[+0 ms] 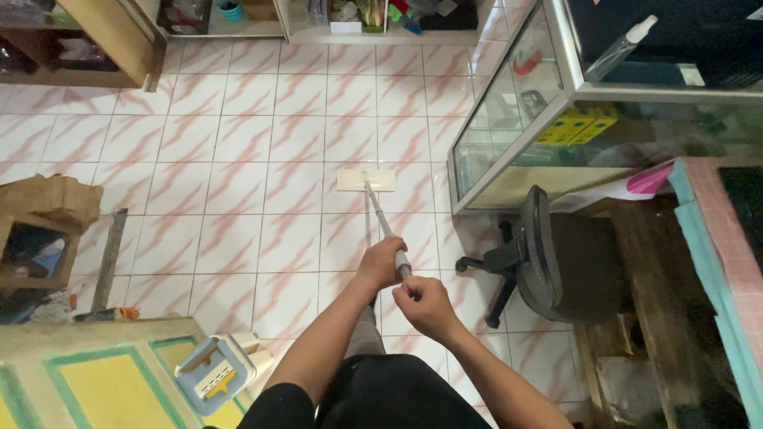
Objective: The person cleans the tiled floor by moving a flat mop back and forth across different sections of the room, navigating around furniture and shelves.
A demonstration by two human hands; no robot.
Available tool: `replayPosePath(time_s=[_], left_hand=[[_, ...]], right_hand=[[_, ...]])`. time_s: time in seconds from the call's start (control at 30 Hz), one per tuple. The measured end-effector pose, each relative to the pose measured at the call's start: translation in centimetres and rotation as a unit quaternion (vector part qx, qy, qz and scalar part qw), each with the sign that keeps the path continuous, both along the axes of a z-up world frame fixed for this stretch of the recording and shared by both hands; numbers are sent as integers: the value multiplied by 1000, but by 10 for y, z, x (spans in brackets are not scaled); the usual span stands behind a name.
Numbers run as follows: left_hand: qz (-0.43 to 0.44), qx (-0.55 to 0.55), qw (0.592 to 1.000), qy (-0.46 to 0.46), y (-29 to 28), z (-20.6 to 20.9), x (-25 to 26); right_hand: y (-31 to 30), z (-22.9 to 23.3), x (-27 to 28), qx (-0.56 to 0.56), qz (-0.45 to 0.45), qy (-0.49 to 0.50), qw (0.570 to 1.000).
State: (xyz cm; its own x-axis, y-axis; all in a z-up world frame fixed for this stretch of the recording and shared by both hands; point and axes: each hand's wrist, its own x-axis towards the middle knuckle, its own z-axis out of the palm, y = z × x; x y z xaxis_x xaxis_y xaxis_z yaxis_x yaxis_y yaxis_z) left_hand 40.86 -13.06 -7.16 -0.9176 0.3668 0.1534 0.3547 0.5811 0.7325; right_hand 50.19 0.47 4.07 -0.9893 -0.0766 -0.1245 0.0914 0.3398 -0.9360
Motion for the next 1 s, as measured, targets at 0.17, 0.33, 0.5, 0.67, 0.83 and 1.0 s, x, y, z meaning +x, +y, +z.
replayPosePath(time_s=[0.17,0.33,0.5,0.67,0.83,1.0], left_hand=[[-10,-25,999,-45,1,41,56],[-2,-14,998,-57,-2,38,68],[23,-11,998,-62,-10,9,22],[17,-43,993,-108,-30,-4,-56],[31,-10,982,-185,-42,-9,-114],[106,77,988,-85,-76,41,-131]], right_hand=[[16,56,43,-11,60,-31,998],[9,65,52,16,87,46,995],[-7,32,10,36,74,104,991],[-17,18,-52,-65,147,134,978],[-22,11,-131,2,178,258,950],[-45,-5,-196,124,162,190,960]])
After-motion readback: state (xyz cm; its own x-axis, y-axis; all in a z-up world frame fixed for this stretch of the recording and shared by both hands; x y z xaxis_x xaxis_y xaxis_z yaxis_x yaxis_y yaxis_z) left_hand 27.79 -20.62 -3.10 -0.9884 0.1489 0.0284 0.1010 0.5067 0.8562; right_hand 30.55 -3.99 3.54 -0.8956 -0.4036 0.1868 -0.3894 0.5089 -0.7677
